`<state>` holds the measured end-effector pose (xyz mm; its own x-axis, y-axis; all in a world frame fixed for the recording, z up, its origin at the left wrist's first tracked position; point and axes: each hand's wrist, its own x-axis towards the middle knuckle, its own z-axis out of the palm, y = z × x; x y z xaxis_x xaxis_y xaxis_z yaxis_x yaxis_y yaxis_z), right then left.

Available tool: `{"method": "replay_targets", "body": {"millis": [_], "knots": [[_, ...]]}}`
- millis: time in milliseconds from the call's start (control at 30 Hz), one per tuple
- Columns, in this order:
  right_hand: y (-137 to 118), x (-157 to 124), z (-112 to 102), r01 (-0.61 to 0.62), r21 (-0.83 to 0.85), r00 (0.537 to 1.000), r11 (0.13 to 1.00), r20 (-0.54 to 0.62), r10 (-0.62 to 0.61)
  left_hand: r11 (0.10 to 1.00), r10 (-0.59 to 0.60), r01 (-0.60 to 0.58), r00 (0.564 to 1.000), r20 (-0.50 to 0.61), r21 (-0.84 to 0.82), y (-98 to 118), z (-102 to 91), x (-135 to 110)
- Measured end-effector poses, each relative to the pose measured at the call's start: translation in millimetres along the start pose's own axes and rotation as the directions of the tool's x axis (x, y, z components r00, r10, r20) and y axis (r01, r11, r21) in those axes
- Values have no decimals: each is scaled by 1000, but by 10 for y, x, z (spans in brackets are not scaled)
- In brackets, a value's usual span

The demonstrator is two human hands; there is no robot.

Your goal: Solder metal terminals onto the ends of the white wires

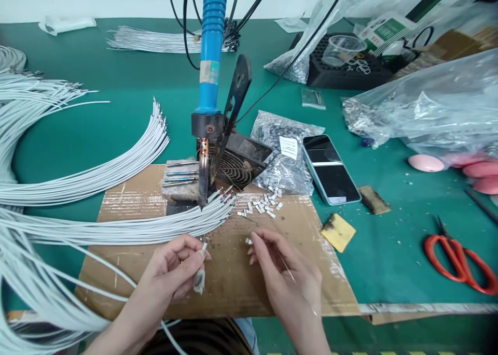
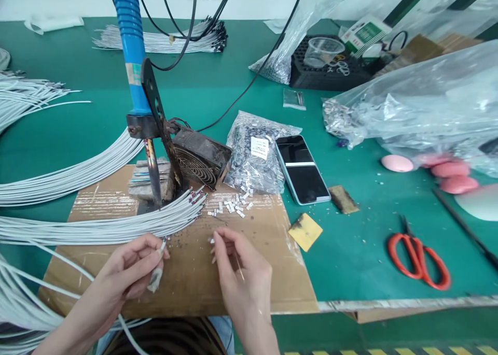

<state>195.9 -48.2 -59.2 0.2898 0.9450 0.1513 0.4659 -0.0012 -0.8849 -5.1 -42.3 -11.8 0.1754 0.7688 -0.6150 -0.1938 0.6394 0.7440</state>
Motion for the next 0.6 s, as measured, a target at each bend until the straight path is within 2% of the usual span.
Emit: {"method": "replay_targets", "body": {"millis": [100, 167, 333, 433, 467, 533, 600], "knots": [[-178, -50, 98, -160, 249, 979, 955, 164, 121, 1000, -7, 7, 1000, -11, 6, 28, 18, -15], [-236, -65, 151, -221, 332, 963, 917, 226, 150, 1000, -12, 12, 1000, -12, 1, 45, 21, -21], [-136, -20, 160, 11, 72, 993, 997, 117, -19, 1000, 5, -5, 999, -38, -11, 2, 27, -11], [-77, 35, 86, 51, 34, 989, 998, 134, -55, 975, 160, -147, 985, -71, 167, -89, 66, -24], [-78, 51, 55, 58, 32, 988, 998, 144, -62, 937, 233, -209, 971, -52, 281, -118, 84, -38], [-105, 73, -8, 60, 34, 985, 998, 161, -65, 805, 341, -334, 937, 78, 491, -158, 117, -75], [-144, 71, -62, -4, 109, 980, 994, 198, -18, 692, 349, -428, 903, 249, 581, -166, 132, -103]]}}
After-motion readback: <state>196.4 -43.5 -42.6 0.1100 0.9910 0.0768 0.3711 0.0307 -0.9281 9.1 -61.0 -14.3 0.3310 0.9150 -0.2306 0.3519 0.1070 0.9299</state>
